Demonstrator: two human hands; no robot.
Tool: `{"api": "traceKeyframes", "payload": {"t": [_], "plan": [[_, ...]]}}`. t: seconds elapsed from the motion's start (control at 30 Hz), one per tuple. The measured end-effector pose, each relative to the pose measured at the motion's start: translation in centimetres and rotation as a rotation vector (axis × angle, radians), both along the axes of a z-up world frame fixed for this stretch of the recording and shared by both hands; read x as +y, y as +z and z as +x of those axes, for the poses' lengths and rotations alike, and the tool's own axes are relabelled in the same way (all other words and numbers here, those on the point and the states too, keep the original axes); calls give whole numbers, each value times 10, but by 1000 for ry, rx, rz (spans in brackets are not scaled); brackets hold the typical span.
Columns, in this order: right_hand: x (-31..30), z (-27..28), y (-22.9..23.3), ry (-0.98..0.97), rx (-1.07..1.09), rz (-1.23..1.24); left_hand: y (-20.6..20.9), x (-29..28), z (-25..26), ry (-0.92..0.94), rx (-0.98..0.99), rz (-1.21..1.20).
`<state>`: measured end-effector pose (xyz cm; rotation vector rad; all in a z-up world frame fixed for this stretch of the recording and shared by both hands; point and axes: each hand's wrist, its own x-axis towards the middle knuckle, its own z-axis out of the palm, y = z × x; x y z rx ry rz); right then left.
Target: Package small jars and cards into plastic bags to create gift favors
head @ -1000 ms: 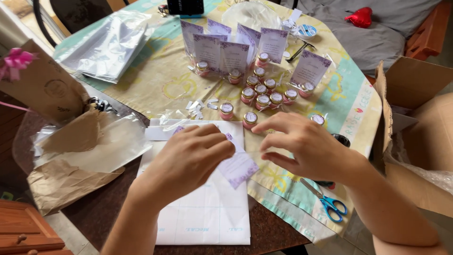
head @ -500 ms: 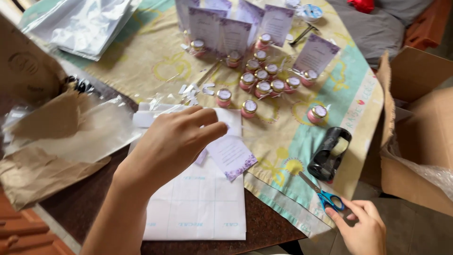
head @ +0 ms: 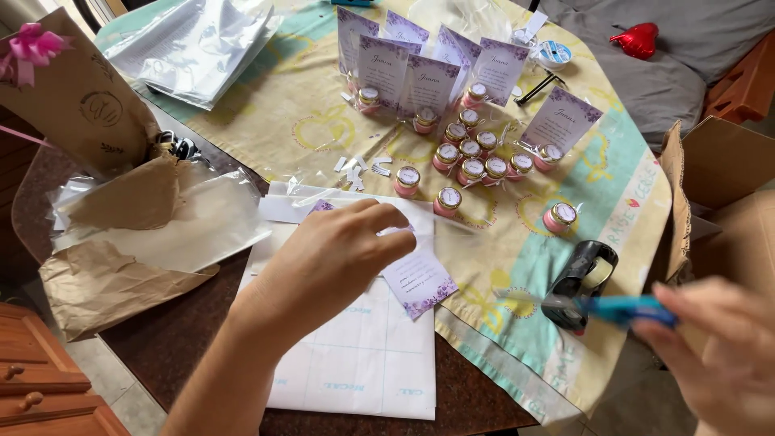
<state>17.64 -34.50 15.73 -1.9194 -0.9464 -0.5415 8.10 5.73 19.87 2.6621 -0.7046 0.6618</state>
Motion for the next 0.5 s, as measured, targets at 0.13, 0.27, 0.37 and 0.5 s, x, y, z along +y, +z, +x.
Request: {"api": "traceKeyframes", "payload": {"t": [0.13, 0.27, 0.37, 0.5], "plan": [[96, -2, 102, 183, -296, -303, -2, -4, -3, -5, 17, 9], [160, 3, 127, 479, -394, -433, -4, -7, -4, -21, -15, 15], [183, 11, 115, 511, -460, -503, -4, -6, -2, -24, -46, -38], [200, 38, 88, 491, -424, -588, 2, -3, 0, -109, -118, -245]]}}
